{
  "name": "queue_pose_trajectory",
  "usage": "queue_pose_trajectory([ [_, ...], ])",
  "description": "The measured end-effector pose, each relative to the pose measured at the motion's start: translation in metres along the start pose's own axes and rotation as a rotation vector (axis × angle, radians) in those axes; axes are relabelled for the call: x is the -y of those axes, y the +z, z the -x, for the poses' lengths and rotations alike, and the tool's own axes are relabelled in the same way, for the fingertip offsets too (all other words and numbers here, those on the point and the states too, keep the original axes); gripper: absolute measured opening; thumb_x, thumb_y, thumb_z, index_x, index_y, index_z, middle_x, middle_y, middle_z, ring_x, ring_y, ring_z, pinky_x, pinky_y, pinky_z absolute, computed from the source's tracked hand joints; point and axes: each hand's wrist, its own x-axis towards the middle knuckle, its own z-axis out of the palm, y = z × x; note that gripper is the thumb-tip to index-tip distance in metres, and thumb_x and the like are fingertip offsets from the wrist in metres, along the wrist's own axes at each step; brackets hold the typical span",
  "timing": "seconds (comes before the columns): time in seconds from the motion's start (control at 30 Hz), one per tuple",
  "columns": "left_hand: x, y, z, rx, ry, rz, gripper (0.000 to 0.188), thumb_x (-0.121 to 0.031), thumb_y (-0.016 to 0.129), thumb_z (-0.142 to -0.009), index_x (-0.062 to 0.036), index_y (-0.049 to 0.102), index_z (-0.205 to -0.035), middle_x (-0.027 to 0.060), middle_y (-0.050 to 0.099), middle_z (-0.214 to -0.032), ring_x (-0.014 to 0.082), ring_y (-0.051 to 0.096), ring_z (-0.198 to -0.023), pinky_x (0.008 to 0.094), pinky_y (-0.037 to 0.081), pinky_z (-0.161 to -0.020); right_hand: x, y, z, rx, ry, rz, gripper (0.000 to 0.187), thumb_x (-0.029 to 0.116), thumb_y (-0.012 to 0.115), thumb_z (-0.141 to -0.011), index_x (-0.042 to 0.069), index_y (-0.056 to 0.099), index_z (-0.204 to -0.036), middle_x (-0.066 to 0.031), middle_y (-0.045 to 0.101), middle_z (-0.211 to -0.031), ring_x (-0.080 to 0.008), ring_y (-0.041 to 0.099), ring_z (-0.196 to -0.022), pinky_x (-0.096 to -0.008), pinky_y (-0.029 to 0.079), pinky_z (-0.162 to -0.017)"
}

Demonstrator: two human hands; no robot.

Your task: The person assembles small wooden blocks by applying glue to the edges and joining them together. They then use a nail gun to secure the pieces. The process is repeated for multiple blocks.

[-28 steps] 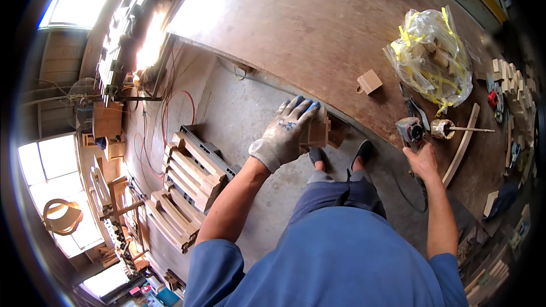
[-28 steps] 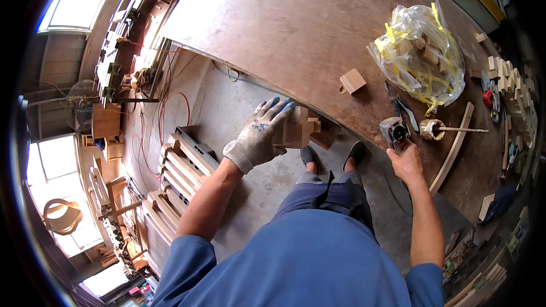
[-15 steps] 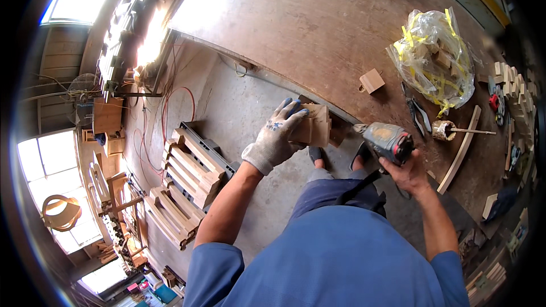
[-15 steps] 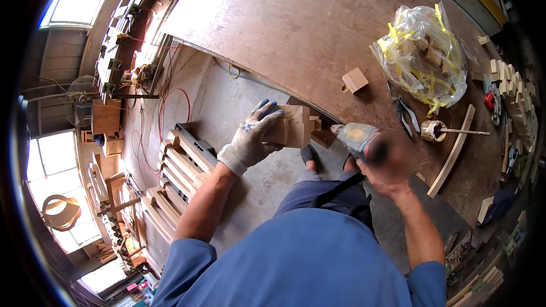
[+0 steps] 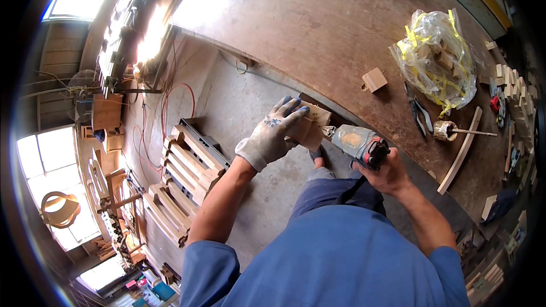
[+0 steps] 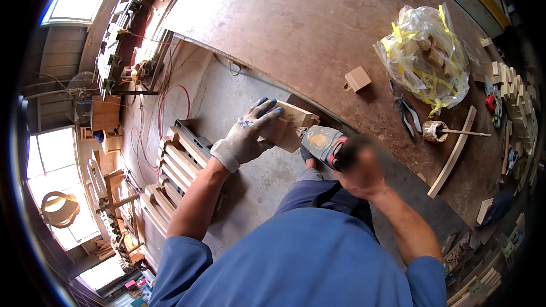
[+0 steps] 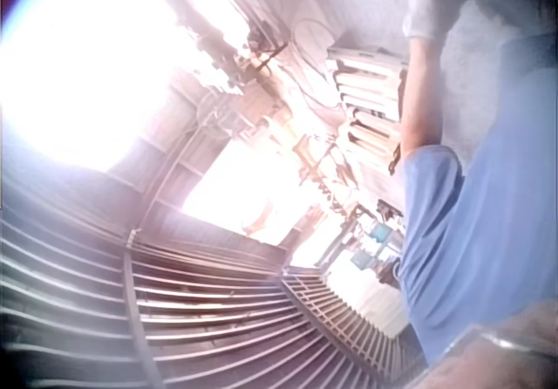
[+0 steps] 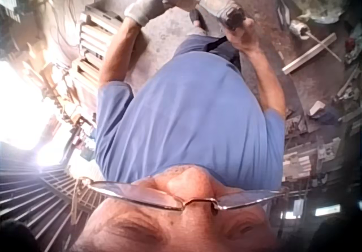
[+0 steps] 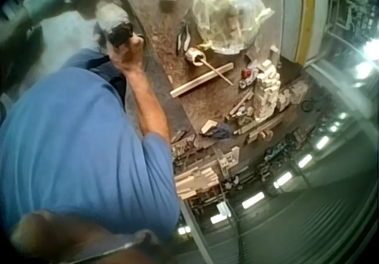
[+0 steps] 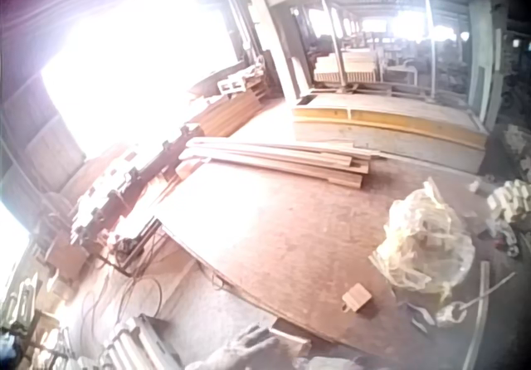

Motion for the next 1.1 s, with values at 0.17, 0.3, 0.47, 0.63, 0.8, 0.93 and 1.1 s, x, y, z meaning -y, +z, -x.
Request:
queue_pose_trajectory([
  [0.17, 0.004, 0.001, 0.001, 0.008, 0.025, -0.009, 0.079, -0.004, 0.086, -0.073, -0.0162, 0.062, -0.147, 0.012, 0.052, -0.16, 0.0389, 0.041, -0.153, 0.0478, 0.044, -0.123, 0.022, -0.005, -0.017, 0.001, 0.025, -0.091, 0.02, 0.013, 0.084, -0.081, 0.004, 0.075, -0.095, -0.0164, 0.076, -0.087, -0.0373, 0.075, -0.079, -0.0428, 0.06, -0.073],
  [0.3, 0.009, 0.005, 0.001, -0.015, 0.042, -0.018, 0.08, -0.006, 0.091, -0.07, -0.0152, 0.064, -0.145, 0.0134, 0.056, -0.156, 0.0412, 0.045, -0.15, 0.0489, 0.047, -0.12, 0.02, 0.004, -0.019, -0.037, 0.024, -0.087, 0.02, 0.012, 0.083, -0.077, 0.004, 0.073, -0.092, -0.0166, 0.075, -0.085, -0.0386, 0.074, -0.077, -0.0434, 0.059, -0.071],
  [0.47, 0.011, 0.005, 0.001, -0.023, 0.045, -0.02, 0.081, -0.007, 0.093, -0.069, -0.0157, 0.065, -0.144, 0.014, 0.057, -0.155, 0.0425, 0.046, -0.149, 0.0501, 0.048, -0.119, 0.021, 0.01, -0.02, -0.082, 0.039, -0.134, 0.022, 0.011, 0.082, -0.074, 0.004, 0.071, -0.091, -0.017, 0.074, -0.084, -0.0401, 0.073, -0.077, -0.044, 0.059, -0.07],
  [0.63, 0.011, 0.006, 0.002, -0.024, 0.038, -0.022, 0.082, -0.006, 0.093, -0.069, -0.0162, 0.064, -0.144, 0.0134, 0.057, -0.155, 0.0418, 0.046, -0.15, 0.0501, 0.048, -0.12, 0.017, 0.014, -0.02, -0.074, 0.032, -0.091, 0.022, 0.011, 0.082, -0.074, 0.004, 0.07, -0.091, -0.0168, 0.073, -0.082, -0.0409, 0.072, -0.076, -0.0441, 0.058, -0.069],
  [0.8, 0.011, 0.006, 0.001, -0.012, 0.022, -0.02, 0.082, -0.006, 0.094, -0.069, -0.0165, 0.064, -0.145, 0.0127, 0.057, -0.155, 0.0413, 0.046, -0.15, 0.0499, 0.047, -0.121, 0.021, 0.01, -0.024, -0.05, 0.012, -0.114, 0.021, 0.01, 0.081, -0.074, 0.004, 0.069, -0.09, -0.0166, 0.072, -0.081, -0.041, 0.071, -0.074, -0.0442, 0.057, -0.068],
  [0.93, 0.011, 0.008, 0.002, -0.02, 0.026, -0.019, 0.082, -0.007, 0.094, -0.069, -0.0168, 0.064, -0.145, 0.0124, 0.058, -0.155, 0.0412, 0.046, -0.15, 0.0497, 0.047, -0.121, 0.024, 0.009, -0.026, -0.051, 0.005, -0.115, 0.02, 0.011, 0.079, -0.074, 0.003, 0.068, -0.089, -0.0166, 0.071, -0.079, -0.0409, 0.071, -0.073, -0.0446, 0.057, -0.068],
  [1.1, 0.012, 0.008, 0.002, -0.023, 0.022, -0.022, 0.081, -0.007, 0.094, -0.069, -0.0168, 0.065, -0.144, 0.0125, 0.058, -0.155, 0.0411, 0.046, -0.15, 0.0494, 0.047, -0.121, 0.024, 0.01, -0.026, -0.062, -0.006, -0.11, 0.019, 0.011, 0.078, -0.074, 0.004, 0.067, -0.088, -0.0167, 0.07, -0.078, -0.0414, 0.07, -0.073, -0.0452, 0.057, -0.067],
])
